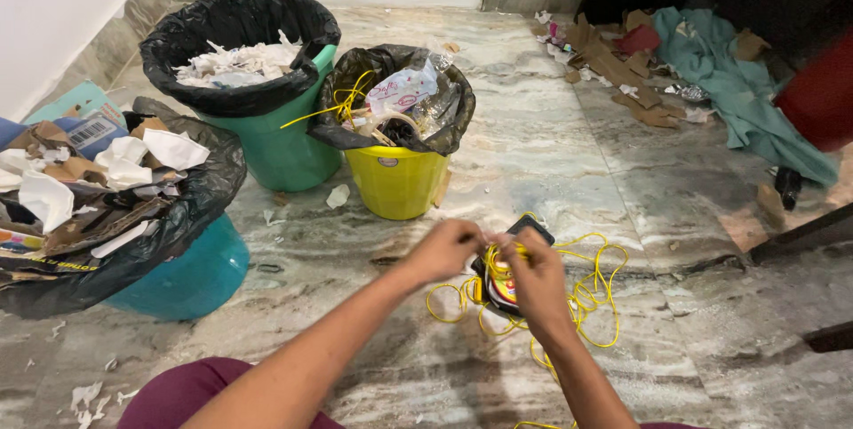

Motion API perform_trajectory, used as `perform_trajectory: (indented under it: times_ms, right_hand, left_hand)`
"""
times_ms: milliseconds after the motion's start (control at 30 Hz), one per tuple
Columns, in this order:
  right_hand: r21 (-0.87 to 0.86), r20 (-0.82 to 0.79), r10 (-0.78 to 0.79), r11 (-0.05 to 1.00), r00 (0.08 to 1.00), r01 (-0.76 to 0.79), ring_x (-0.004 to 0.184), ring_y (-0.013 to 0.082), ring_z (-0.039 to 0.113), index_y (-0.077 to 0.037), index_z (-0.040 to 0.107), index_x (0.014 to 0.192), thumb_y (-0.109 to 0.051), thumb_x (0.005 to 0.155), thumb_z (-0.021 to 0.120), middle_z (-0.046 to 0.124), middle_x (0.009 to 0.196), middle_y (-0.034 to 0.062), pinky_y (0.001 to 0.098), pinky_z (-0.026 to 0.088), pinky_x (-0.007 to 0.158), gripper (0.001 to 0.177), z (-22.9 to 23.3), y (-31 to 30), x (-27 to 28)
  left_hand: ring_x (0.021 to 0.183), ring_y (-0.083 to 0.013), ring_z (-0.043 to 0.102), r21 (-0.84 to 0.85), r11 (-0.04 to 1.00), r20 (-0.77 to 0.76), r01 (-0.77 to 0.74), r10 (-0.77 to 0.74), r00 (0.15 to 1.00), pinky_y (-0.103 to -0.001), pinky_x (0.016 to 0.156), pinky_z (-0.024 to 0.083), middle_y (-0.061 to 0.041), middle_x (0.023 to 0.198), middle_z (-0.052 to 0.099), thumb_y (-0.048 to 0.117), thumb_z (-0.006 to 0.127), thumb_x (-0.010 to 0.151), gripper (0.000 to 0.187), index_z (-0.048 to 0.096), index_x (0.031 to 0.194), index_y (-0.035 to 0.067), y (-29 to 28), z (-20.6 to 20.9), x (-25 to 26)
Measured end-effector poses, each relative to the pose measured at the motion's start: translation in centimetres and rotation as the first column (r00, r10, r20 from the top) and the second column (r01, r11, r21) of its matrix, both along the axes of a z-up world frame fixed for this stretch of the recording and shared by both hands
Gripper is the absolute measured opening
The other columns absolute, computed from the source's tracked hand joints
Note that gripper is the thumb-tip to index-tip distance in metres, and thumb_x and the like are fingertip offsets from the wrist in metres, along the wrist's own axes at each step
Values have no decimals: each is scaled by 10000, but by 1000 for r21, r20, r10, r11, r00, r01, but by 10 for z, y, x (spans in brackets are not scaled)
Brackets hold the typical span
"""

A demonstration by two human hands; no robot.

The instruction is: The person sits on the floor and sorts various items, including yellow string, plastic bags, and small objects, into three colored bins. They handle each item by hand and place it into the appropriate bin.

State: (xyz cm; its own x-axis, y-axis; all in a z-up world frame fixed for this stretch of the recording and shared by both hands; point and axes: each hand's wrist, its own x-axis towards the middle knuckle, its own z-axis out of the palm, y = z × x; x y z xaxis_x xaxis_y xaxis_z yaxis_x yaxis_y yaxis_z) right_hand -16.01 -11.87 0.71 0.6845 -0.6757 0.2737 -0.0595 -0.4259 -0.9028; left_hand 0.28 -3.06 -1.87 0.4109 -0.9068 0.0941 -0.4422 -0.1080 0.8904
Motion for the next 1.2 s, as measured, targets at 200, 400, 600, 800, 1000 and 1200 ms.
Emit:
perform_trajectory:
  times_ms: [200,400,600,800,1000,1200]
  right_hand:
    - [605,443,-215,788,870,-113,758,89,559,-24,623,729,-66,866,656,609,844,-34,298,490,699,147,-2,-25,-12]
    - [610,170,-135,792,976,3,519,74,372,-75,663,966,-52,928,727,470,656,-17,258,277,447,78,-13,-45,-18]
    - [535,-85,204,835,975,-128,549,49,377,-255,636,982,-371,1005,623,522,647,-50,256,284,477,120,-25,-24,-8]
    - [447,86,103,885,991,-131,599,40,294,-128,458,649,-406,1075,597,375,642,-85,252,247,524,527,-15,-23,-8]
    - [646,356,-143,752,923,-132,700,87,442,-131,495,652,-174,973,667,523,709,-64,276,376,671,367,29,0,-4]
    - [796,418,-274,570,866,-204,547,119,349,-167,395,642,-414,1014,618,319,534,-38,329,380,547,499,41,5,-2]
  left_hand:
    - [603,-183,615,349,883,-141,314,-281,949,-364,599,509,-104,690,665,364,562,1034,374,721,909,49,4,14,-39]
    - [623,-75,508,75,923,-176,378,-360,916,-295,560,448,-10,694,606,383,594,1040,394,687,877,37,6,38,-21]
    - [574,-59,523,19,938,-466,347,-299,832,-247,548,442,31,672,584,428,550,1032,433,653,828,60,19,60,3]
    - [613,-77,570,-30,981,-446,192,-184,876,-259,566,444,-3,733,601,374,578,1057,380,659,890,43,14,39,15]
    - [804,-71,639,-230,969,-376,89,-173,910,-282,744,539,-13,848,716,172,645,985,177,705,940,12,-11,-7,-46]
    - [722,-151,665,-200,972,-214,-121,77,974,-334,683,542,-104,756,719,137,792,834,185,689,792,-11,-8,6,-81]
